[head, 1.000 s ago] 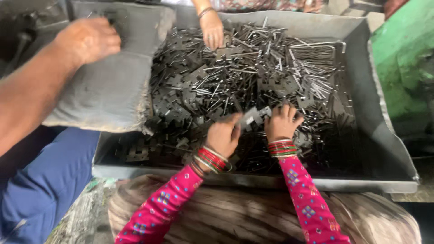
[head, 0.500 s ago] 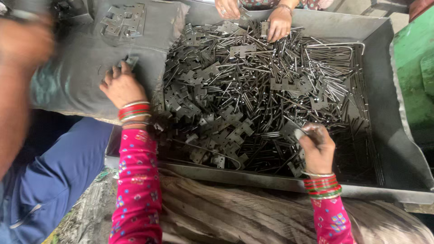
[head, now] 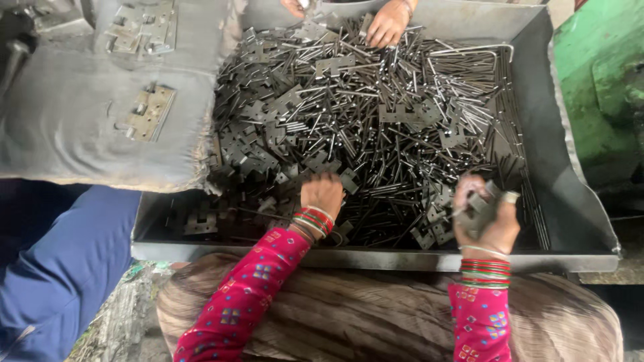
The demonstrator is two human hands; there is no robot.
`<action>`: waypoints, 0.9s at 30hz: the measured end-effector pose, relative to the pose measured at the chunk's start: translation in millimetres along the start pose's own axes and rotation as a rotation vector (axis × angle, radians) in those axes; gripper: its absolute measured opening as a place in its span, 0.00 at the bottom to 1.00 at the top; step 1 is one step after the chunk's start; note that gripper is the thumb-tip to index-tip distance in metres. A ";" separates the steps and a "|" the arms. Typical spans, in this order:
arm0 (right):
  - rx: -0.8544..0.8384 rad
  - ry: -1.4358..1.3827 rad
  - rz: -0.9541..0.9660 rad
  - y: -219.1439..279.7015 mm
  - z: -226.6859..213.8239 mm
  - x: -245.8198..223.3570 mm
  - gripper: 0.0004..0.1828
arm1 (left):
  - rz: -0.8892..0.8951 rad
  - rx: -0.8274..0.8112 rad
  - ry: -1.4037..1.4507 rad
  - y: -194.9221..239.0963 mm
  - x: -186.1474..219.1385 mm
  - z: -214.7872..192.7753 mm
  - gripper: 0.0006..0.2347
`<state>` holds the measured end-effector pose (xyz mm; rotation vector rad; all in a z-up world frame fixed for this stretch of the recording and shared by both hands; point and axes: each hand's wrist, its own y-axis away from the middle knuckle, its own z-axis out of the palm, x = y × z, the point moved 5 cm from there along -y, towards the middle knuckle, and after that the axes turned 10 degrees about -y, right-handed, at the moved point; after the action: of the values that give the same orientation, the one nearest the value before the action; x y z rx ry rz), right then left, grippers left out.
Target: The person sorts small metal hinge components and pins from a large metal bin, picking them up by hand and separating different types.
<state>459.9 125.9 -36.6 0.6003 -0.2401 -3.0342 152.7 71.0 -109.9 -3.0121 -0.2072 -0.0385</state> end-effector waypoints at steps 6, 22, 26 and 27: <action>-0.415 1.554 -0.380 1.8 20.7 66.8 0.20 | -0.142 0.001 0.074 -9.0 -5.9 2.7 0.19; -0.448 1.348 -0.534 -2.4 25.4 67.7 0.09 | 0.113 0.156 0.410 -9.3 -45.8 -127.1 0.05; 0.176 0.513 -0.090 -23.8 -17.7 22.4 0.06 | -0.004 -0.132 1.607 -25.5 -74.0 -112.6 0.10; 0.177 0.513 -0.091 -25.4 -21.2 16.5 0.06 | -0.003 -0.134 1.608 -26.7 -76.1 -111.2 0.10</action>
<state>452.5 146.9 -66.2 1.3996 -0.4665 -2.8238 71.8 73.2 1.1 -2.1039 -0.0129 -2.2462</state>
